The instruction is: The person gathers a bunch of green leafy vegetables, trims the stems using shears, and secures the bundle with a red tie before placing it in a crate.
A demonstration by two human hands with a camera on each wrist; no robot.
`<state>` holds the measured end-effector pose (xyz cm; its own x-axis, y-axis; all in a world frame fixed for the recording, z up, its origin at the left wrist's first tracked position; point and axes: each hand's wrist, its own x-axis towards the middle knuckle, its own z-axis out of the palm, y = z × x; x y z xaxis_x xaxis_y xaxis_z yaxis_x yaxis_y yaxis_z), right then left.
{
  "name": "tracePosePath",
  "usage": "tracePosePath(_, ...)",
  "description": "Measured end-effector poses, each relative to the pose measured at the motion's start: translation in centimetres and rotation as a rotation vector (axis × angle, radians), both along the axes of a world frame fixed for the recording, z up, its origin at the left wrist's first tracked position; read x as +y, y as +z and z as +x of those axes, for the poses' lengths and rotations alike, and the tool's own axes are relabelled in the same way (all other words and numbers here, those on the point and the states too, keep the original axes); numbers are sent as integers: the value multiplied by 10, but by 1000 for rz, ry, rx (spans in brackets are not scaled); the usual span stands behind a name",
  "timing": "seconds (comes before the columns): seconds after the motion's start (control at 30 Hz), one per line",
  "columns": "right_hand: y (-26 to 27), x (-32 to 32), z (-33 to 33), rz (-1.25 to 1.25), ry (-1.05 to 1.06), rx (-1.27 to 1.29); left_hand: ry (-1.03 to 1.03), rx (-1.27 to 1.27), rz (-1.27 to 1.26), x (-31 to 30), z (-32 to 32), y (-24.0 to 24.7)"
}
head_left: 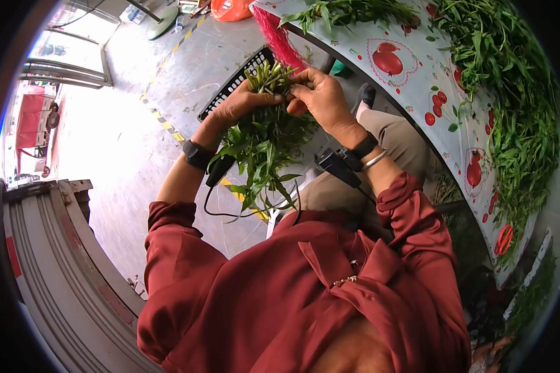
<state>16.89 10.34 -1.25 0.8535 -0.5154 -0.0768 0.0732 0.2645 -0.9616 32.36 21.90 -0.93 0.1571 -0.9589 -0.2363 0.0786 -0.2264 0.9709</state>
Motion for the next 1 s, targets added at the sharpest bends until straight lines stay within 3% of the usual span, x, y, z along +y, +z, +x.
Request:
tracePosePath(0.37, -14, 5, 1, 153, -58, -12, 8, 112, 65, 3, -2, -4)
tracePosePath(0.6, -17, 11, -1, 231, -36, -22, -21, 17, 11, 2, 1, -18)
tracePosePath(0.83, -30, 6, 0, 140, 40, 45, -58, 49, 16, 2, 0, -29)
tracePosePath(1.0, -34, 10, -2, 62, -33, 31, -61, 11, 12, 2, 2, -37)
